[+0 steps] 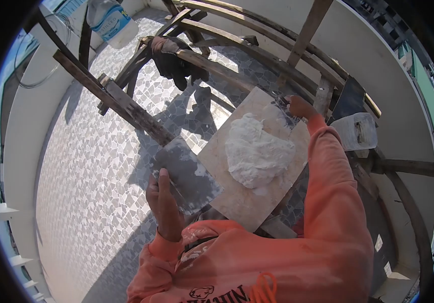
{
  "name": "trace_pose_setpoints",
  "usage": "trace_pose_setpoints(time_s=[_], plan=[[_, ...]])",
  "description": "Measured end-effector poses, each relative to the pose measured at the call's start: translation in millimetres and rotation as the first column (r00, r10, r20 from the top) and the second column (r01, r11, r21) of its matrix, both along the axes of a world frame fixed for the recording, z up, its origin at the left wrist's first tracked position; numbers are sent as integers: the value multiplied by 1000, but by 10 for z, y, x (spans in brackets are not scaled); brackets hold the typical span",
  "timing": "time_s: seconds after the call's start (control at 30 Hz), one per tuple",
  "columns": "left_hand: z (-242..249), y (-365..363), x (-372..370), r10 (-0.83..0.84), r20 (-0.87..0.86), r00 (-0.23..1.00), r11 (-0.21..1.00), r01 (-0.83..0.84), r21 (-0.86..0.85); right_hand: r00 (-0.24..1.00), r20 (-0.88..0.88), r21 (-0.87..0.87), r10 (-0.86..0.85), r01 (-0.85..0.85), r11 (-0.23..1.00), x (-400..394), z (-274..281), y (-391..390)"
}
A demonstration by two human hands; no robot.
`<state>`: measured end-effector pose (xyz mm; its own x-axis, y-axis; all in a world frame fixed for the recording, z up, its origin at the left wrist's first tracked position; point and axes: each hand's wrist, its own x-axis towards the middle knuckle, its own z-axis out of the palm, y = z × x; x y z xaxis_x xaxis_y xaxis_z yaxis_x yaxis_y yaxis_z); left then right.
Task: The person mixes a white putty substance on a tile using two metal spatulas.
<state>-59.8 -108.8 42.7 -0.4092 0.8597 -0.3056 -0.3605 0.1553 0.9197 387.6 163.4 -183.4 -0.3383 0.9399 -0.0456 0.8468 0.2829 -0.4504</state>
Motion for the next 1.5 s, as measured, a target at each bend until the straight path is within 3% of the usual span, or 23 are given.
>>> trace_pose_setpoints(time_s=[0.03, 0.07, 0.17, 0.2, 0.3, 0.4, 0.53, 0.63, 0.73, 0.83, 1.0, 1.1, 1.2, 1.3, 1.4, 1.5], plan=[[-18, -46, -42, 12, 2, 1000, 1000, -12, -10, 998, -46, 1, -38, 38, 999, -84, -33, 110], [-33, -82, -82, 25, 3, 1000, 999, -25, -20, 991, 119, -268, -59, 90, 959, -114, -1, 291], [-208, -246, -184, 42, -27, 999, 994, -44, -96, 989, 140, -168, 41, -18, 986, -302, -236, 642], [-256, -287, -202, 40, -42, 998, 990, -46, -130, 993, 89, -169, 77, -61, 984, -454, -141, 670], [-276, -341, -161, 1, -60, 998, 989, -10, -150, 980, 163, -242, 116, -75, 968, -1049, 92, 724], [-329, -363, -165, -18, -76, 997, 986, 5, -169, 943, 130, -248, 308, -269, 931, -1529, 181, 678], [-384, -320, -138, -22, -120, 993, 985, 0, -175, 774, 183, -385, 606, -510, 769, -1897, 102, 714], [-528, -282, -170, -71, -179, 981, 980, 35, -196, 769, 13, -379, 639, -587, 715, -1928, 171, 568], [-596, -176, -152, -112, -140, 984, 979, 86, -183, 766, 15, -395, 643, -586, 707, -1973, 688, 199], [-568, -18, -43, -154, -111, 982, 976, 133, -173, 693, 195, -376, 694, -601, 705, -1940, 1013, -188], [-806, 155, 44, -228, -197, 954, 969, 202, -143, 739, 230, -183, 633, -606, 774, -1644, 1079, -1005], [-1029, 228, 19, -330, -471, 818, 943, 257, -214, 828, 252, -74, 501, -499, 863, -1514, 1212, -1430], [-893, 346, 243, -290, -702, 650, 947, 301, -112, 951, 166, 8, 262, -267, 964, -1321, 1206, -1720], [-643, 463, 554, -434, -606, 667, 890, 421, -174, 982, 191, -49, 12, -2, 999, -1210, 1221, -1867], [-667, 521, 931, -449, -682, 578, 834, 546, -86, 988, 96, 43, -119, 115, 992, -1161, 1194, -2013], [-735, 525, 1318, -431, -739, 517, 767, 641, 2, 975, 188, 18, -117, 116, 993, -1102, 1033, -2119]])
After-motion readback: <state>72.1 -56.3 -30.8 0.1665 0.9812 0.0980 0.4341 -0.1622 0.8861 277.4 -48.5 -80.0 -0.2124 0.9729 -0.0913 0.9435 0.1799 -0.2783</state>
